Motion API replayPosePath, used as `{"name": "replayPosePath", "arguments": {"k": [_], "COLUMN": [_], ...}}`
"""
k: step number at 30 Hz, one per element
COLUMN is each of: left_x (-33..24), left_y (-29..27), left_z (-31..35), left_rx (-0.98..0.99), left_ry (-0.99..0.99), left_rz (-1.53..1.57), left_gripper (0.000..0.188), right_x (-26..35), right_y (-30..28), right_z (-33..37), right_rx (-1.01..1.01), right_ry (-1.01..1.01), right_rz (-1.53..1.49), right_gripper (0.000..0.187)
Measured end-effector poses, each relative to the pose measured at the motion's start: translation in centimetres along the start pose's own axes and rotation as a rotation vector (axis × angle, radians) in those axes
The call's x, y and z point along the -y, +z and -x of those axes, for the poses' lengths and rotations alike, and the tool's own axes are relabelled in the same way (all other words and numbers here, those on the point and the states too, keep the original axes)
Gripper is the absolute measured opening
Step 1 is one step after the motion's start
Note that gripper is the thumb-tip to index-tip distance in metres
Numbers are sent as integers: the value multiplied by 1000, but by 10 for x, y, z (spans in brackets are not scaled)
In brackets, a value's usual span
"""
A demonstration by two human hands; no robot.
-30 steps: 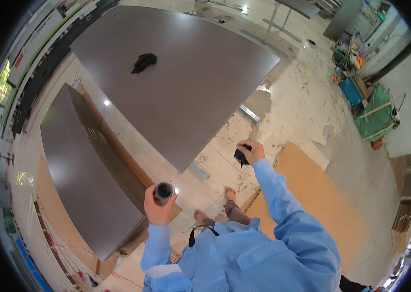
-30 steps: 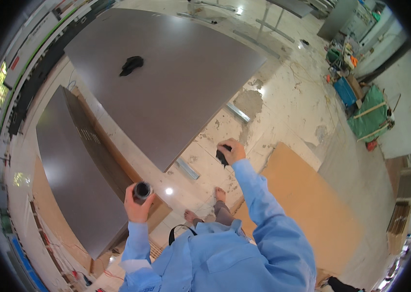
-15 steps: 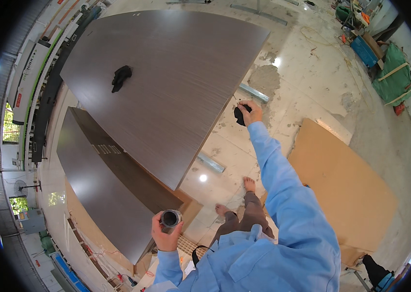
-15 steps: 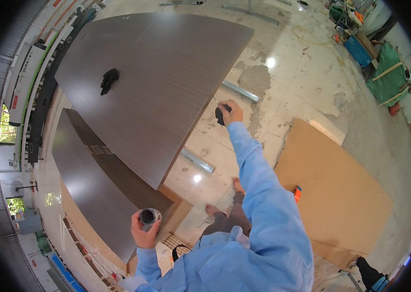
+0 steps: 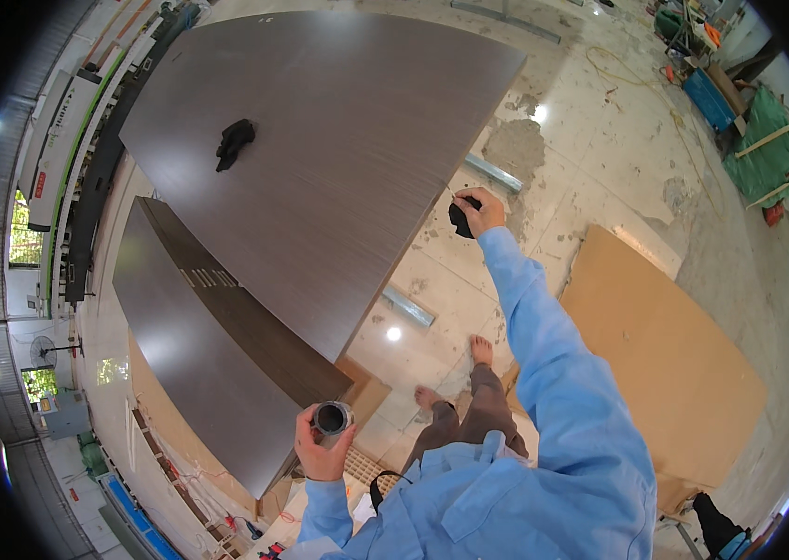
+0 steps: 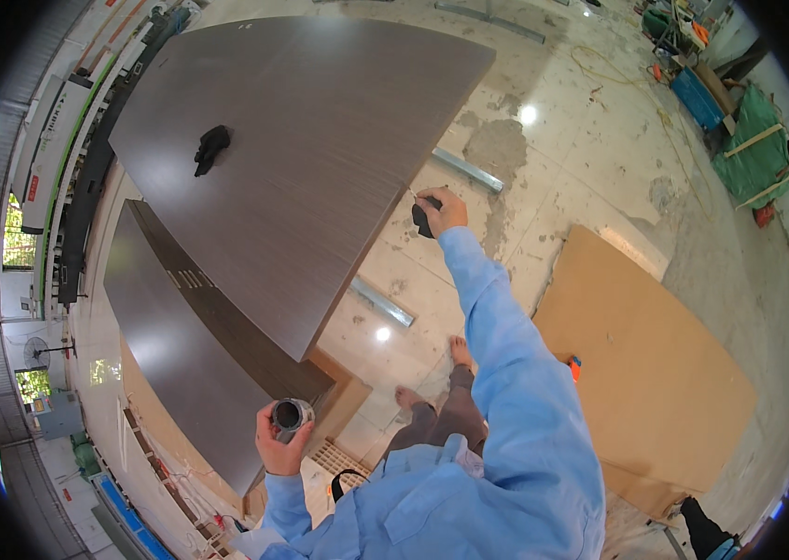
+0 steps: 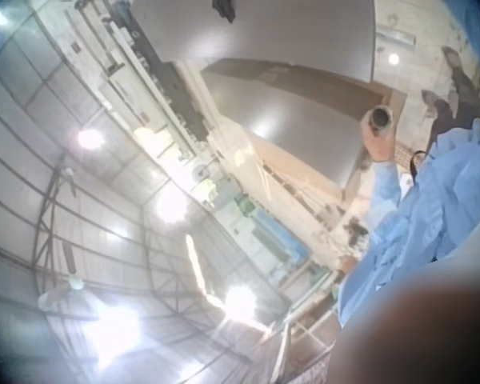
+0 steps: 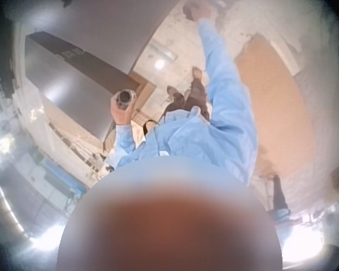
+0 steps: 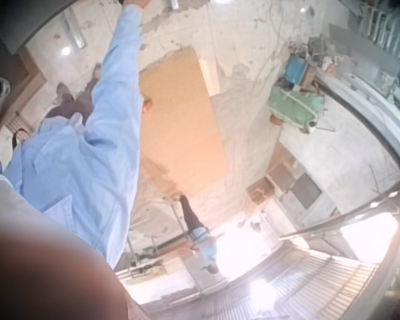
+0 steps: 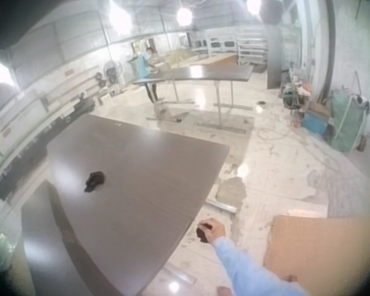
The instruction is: The person applies a dark sealant to the edges of a large flat panel using a small brush and a cloth. They repeatedly dip the brush into a can, wipe the panel edge, and later pour liquid from a plastic bottle into the can and stir the mixture.
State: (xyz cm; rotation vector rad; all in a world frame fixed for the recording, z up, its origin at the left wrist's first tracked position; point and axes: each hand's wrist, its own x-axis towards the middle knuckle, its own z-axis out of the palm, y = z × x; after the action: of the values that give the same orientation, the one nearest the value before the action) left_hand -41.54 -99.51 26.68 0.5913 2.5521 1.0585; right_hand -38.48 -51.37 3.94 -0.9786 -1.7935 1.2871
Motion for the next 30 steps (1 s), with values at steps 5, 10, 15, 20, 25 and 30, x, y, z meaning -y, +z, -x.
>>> {"name": "replayPosePath", "arguments": {"k": [5,10,15,20,25,30], "left_x": [5,9,9,11,13,18], "left_y": [0,2,2,-2,-5,-8], "left_z": [5,8,12,17,19,22], "left_rx": [1,-11,4,5,9,1], "left_ry": [9,3,-10,-48,-50,-51], "left_rz": [22,47,49,50,51,58], "left_gripper": [62,61,61,58,59,60], "right_x": [-2,-1,2,8,13,16], "right_y": [-2,0,1,4,12,13], "right_z": [6,0,15,23,37,34], "right_rx": [328,6,352,147,412,298], "right_ry": [-46,-36,-68,-27,-111,-130], "right_rz": [89,16,80,-13,130,82], "right_gripper": [12,13,13,12,13,13]}}
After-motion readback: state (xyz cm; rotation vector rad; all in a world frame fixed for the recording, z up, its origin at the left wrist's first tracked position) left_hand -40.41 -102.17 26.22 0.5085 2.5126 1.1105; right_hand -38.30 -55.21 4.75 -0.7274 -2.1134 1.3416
